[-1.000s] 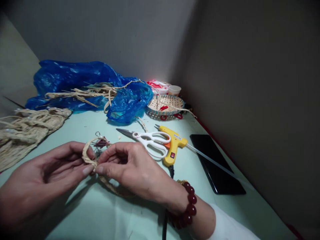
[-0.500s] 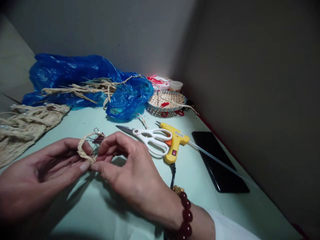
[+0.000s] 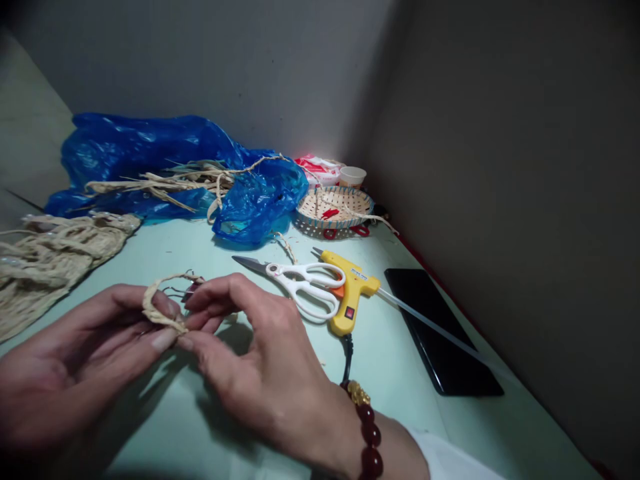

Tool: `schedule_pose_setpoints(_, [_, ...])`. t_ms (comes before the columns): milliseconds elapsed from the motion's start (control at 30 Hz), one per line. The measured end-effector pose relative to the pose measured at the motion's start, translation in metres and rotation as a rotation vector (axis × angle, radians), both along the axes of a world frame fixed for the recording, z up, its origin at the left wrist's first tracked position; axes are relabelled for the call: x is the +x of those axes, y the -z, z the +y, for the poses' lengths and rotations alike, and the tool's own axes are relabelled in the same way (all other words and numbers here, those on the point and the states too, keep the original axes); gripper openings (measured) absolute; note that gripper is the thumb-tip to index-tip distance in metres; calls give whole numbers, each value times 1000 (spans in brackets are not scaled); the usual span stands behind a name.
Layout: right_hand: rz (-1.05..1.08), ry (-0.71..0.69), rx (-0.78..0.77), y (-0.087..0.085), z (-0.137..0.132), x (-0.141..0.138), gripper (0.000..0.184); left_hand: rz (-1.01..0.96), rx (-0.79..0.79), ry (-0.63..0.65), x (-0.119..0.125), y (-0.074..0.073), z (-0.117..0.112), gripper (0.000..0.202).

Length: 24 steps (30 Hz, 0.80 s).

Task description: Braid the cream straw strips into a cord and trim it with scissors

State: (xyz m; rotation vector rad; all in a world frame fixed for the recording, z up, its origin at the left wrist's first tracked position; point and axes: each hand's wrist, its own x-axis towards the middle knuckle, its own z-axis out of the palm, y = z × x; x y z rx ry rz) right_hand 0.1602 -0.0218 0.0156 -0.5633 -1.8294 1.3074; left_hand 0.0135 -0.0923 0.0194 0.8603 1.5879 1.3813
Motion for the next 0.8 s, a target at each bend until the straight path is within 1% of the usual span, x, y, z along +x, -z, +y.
schedule_pose_setpoints(100, [-51, -45, -140, -6, 3, 0, 18, -19, 5, -24, -2, -1, 3, 26])
schedule_pose_setpoints(300, [-67, -67, -245, -9, 4, 2, 4, 112, 120, -9, -5, 1, 4, 52])
schedule_pose_setpoints(333, [-63, -72, -275, -10, 4, 2, 2, 150, 122, -10, -6, 2, 3, 52])
schedule_pose_setpoints(367, [-58, -81, -314, -10, 5, 2, 1, 208, 114, -18, -6, 2, 2, 47])
schedule_pose_setpoints(467, [-46, -126, -449, -13, 8, 3, 5, 474, 110, -38, -10, -1, 1, 18])
schedule_pose_setpoints(533, [-30, -144, -504, -16, 11, 4, 7, 640, 181, 19, -15, -7, 3, 5])
schedule_pose_setpoints(633, [-3, -172, -526, -19, 14, 6, 8, 806, 302, 124, -23, -20, 10, 13])
schedule_pose_setpoints(700, [-3, -213, -532, -20, 16, 9, 13, 896, 348, 134, -28, -27, 16, 17])
schedule_pose_setpoints(767, [-15, -239, -519, -22, 18, 10, 22, 932, 368, 145, -30, -33, 23, 14])
schedule_pose_setpoints(800, [-22, -232, -502, -23, 19, 11, 25, 914, 354, 170, -30, -35, 25, 9])
